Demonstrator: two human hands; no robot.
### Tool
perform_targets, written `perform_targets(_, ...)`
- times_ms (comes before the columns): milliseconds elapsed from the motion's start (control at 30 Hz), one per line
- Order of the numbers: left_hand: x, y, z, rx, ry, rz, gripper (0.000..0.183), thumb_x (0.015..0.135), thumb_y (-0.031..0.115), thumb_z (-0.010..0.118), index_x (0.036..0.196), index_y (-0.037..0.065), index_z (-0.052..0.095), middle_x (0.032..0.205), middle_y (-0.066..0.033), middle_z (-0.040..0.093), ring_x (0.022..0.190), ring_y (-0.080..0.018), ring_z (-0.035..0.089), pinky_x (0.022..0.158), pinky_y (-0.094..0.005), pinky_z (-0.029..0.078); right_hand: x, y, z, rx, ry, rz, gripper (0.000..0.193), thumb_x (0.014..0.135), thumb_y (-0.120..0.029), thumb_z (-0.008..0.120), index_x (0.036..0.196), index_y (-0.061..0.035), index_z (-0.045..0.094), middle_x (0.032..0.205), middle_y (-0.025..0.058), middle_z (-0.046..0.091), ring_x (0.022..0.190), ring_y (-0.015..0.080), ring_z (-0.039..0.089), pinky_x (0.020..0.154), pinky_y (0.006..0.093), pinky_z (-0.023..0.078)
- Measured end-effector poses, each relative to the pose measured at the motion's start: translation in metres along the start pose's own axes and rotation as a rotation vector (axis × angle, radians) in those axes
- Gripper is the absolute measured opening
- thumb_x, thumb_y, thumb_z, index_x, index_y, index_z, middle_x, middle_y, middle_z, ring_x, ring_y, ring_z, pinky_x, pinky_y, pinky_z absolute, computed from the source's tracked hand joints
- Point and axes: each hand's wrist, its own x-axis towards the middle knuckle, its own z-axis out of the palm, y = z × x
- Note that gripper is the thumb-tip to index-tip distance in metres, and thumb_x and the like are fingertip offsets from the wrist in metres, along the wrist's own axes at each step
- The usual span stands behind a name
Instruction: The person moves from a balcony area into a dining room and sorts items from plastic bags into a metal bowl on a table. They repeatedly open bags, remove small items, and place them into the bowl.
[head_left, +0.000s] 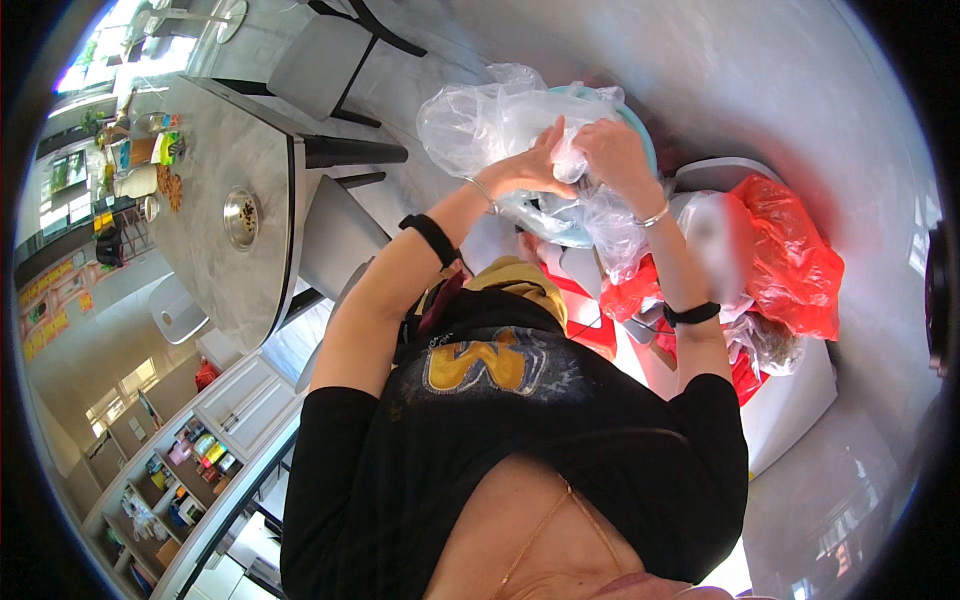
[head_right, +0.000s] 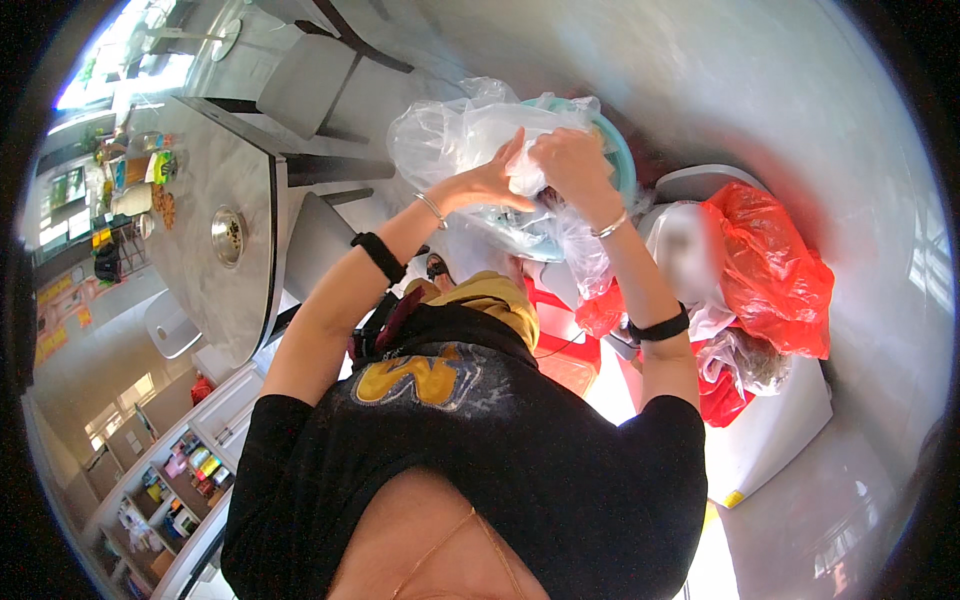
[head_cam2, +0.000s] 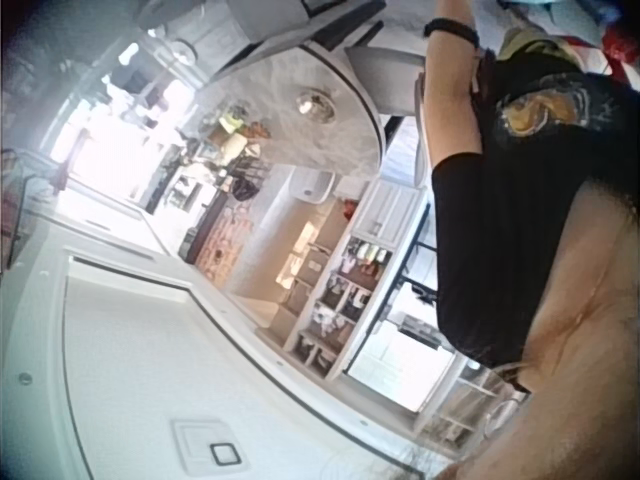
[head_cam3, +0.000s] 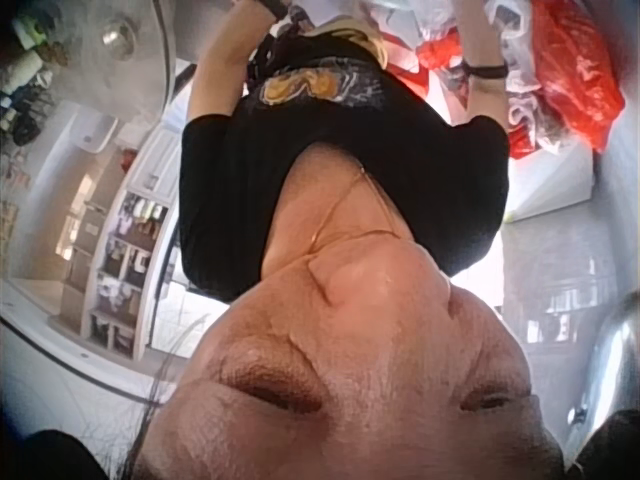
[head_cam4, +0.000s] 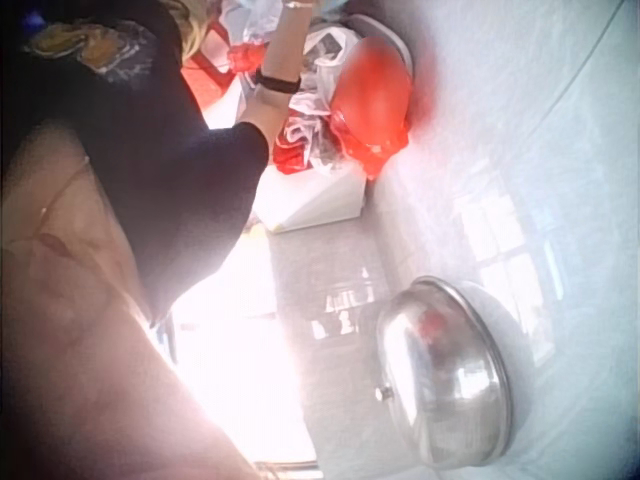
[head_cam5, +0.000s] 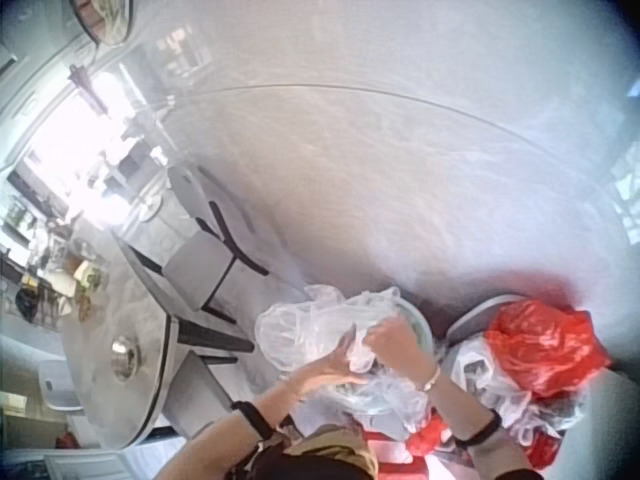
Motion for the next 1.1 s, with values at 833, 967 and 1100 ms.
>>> perform_targets(833, 0.036, 0.014, -0.044, -0.399, 0.500, -0.555, 0.064, 0.078, 0.032, 0.067, 0.128, 0.002, 0.040, 0.126, -0.0160, 0.047, 0.113, -0.0292, 0.048, 0.087, -0.0401, 0.044, -0.133, -0.099, 0.142, 0.542, -0.049, 0.550, 0.010, 0.076, -0.012, 0.054, 0.079, -0.0064, 0.062, 0.078, 0.0143, 0.058, 0.075, 0.0326, 0.059, 0.067, 0.0424, 0.048)
perform_targets(967, 0.031, 0.010, -0.038, -0.325, 0.527, -0.540, 0.059, 0.079, 0.031, 0.065, 0.126, 0.005, 0.043, 0.123, -0.0149, 0.050, 0.111, -0.0283, 0.050, 0.085, -0.0406, 0.045, -0.118, -0.087, 0.146, 0.603, 0.009, 0.436, 0.017, 0.080, -0.015, 0.053, 0.095, -0.0092, 0.060, 0.085, 0.0162, 0.060, 0.078, 0.0323, 0.059, 0.069, 0.0416, 0.048)
perform_targets(1100, 0.029, 0.003, -0.030, -0.314, 0.586, -0.527, 0.038, 0.080, 0.021, 0.064, 0.112, 0.004, 0.055, 0.108, -0.0161, 0.058, 0.099, -0.0290, 0.055, 0.078, -0.0401, 0.047, -0.116, -0.057, 0.162, 0.795, -0.213, 0.555, 0.028, 0.084, -0.022, 0.051, 0.110, -0.0119, 0.053, 0.094, 0.0172, 0.061, 0.087, 0.0325, 0.059, 0.072, 0.0425, 0.047)
